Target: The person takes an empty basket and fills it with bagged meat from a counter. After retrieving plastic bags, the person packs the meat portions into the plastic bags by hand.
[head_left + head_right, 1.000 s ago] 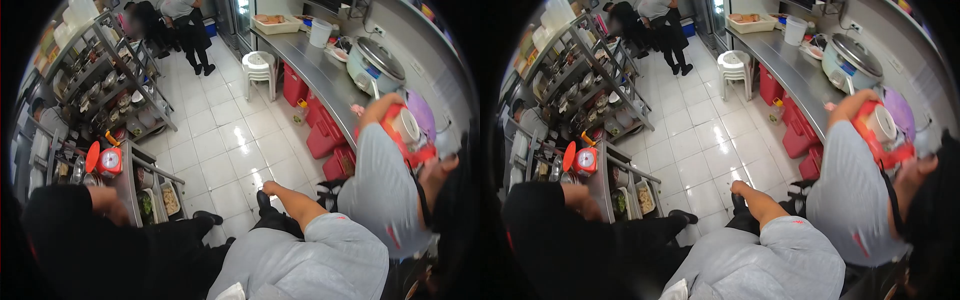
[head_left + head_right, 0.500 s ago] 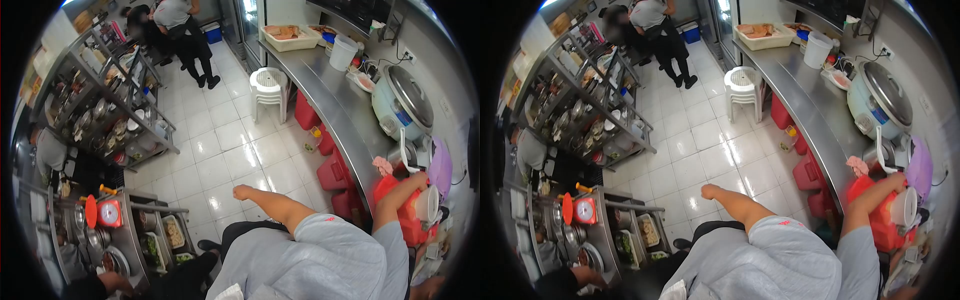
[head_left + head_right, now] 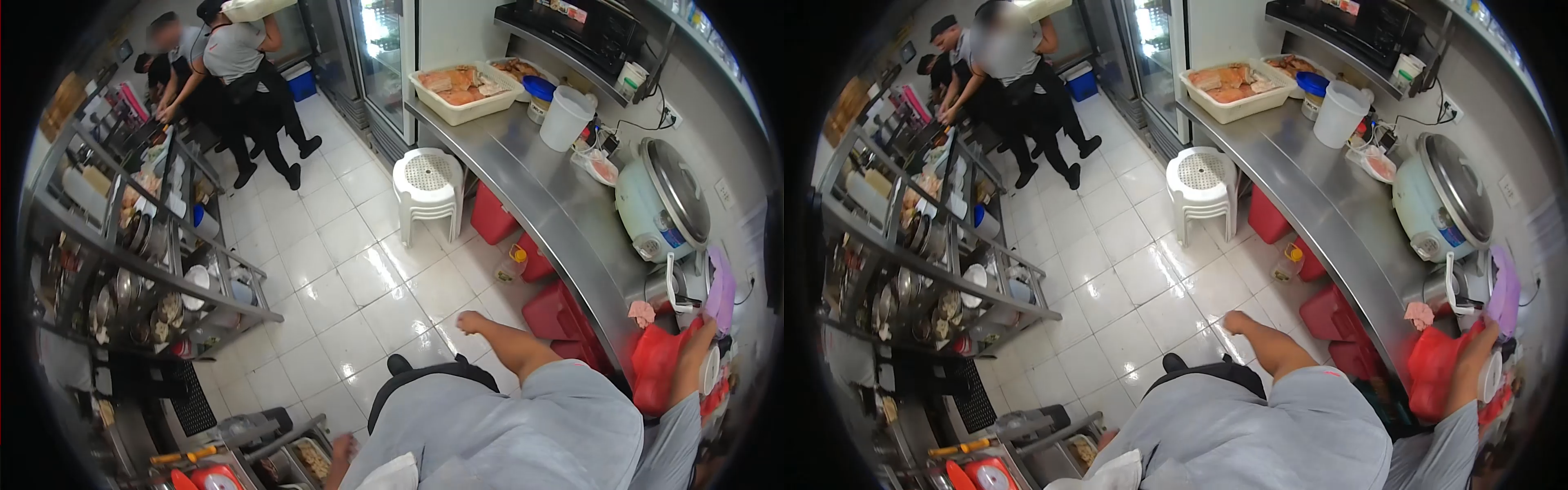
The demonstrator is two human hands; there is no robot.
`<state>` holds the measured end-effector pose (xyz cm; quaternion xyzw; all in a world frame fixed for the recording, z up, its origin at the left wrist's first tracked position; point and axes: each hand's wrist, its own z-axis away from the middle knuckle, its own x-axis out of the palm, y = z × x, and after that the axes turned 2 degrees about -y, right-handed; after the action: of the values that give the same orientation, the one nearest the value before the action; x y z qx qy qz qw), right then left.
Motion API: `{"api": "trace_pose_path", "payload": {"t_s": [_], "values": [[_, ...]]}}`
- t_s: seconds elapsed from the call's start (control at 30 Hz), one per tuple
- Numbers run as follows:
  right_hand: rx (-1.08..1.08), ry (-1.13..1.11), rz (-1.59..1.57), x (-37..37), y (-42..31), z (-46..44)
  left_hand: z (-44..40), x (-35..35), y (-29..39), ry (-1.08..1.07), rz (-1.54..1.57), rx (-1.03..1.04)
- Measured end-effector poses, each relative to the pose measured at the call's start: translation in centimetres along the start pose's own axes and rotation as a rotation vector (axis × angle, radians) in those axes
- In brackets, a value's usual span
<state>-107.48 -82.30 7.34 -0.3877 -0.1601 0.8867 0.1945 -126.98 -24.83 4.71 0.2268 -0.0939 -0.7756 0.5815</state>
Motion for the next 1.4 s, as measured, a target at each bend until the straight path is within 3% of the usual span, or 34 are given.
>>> {"api": "trace_pose_path", "payload": {"t_s": [0.07, 0.1, 0.13, 0.17, 0.23, 0.33, 0.4, 0.5, 0.63, 0.67, 0.73, 0.77, 0.8, 0.87, 0.9, 0.97, 1.1, 1.13, 1.17, 1.23, 1.33, 1.4], "values": [[0.228, -0.005, -0.278, -0.5, 3.5, 0.8, -3.4, -4.8, 11.9, 0.139, -0.219, 0.031], [0.338, 0.0, -0.421, -1.9, 3.6, 2.3, -7.0, -7.2, 15.9, 0.171, -0.404, 0.212], [0.376, -0.006, -0.463, -2.4, 4.2, 3.2, -8.7, -8.7, 21.3, 0.172, -0.36, 0.291], [0.411, -0.008, -0.509, -2.7, 4.5, 3.6, -9.7, -8.6, 26.9, 0.256, 0.024, 0.289], [0.469, 0.013, -0.637, -3.3, 4.7, 4.3, -8.0, -7.4, 38.4, 0.21, 0.067, 0.403], [0.506, 0.066, -0.826, -5.0, 4.3, 3.5, -8.6, -3.6, 49.1, 0.101, 0.073, 0.531], [0.488, 0.1, -0.882, -7.2, 4.2, 2.1, -10.1, -0.4, 52.1, 0.034, 0.001, 0.514], [0.175, 0.314, -1.065, -14.5, 2.3, -1.8, -12.7, 3.5, 53.1, -0.09, -0.277, 0.466], [-0.198, 0.631, -0.947, -29.0, -0.5, -5.9, -12.2, 6.7, 52.4, -0.235, -0.31, 0.118], [-0.245, 0.77, -1.101, -33.4, -0.9, -6.7, -12.0, 7.2, 54.2, -0.234, -0.325, 0.116], [-0.088, 1.018, -0.945, -42.4, -0.6, -7.2, -11.4, 7.5, 57.3, -0.198, -0.391, 0.132], [0.012, 1.176, -0.904, -45.9, 0.9, -8.8, -11.3, 8.1, 60.0, -0.163, -0.373, 0.202], [0.097, 1.18, -1.004, -50.3, 0.5, -8.2, -12.1, 8.4, 63.0, -0.156, -0.388, 0.306], [0.149, 1.486, -0.905, -55.9, 3.8, -12.8, -11.5, 10.6, 70.8, -0.104, -0.403, 0.538], [0.159, 1.489, -0.905, -58.5, 3.3, -12.9, -10.8, 12.1, 75.4, -0.074, -0.444, 0.611], [0.467, 1.399, -0.788, -62.5, 2.3, -12.9, -9.9, 15.2, 84.0, -0.071, -0.487, 0.837], [0.595, 1.396, -0.734, -63.7, 3.1, -15.5, -3.8, 22.5, 100.2, -0.081, -0.566, 1.19], [0.613, 1.4, -0.729, -63.7, 3.4, -15.7, -3.6, 24.3, 103.3, -0.086, -0.572, 1.362], [0.568, 1.362, -0.814, -63.8, 3.6, -15.7, -3.6, 25.8, 106.2, -0.092, -0.575, 1.537], [0.534, 1.349, -0.888, -64.9, 3.7, -15.6, -2.5, 29.3, 111.0, -0.131, -0.567, 1.608], [0.674, 1.46, -0.625, -64.2, 2.5, -16.0, -2.8, 33.0, 115.6, -0.116, -0.626, 1.758], [0.687, 1.414, -0.634, -64.3, 2.0, -15.4, -4.3, 35.4, 117.9, -0.171, -0.663, 1.873]]}}
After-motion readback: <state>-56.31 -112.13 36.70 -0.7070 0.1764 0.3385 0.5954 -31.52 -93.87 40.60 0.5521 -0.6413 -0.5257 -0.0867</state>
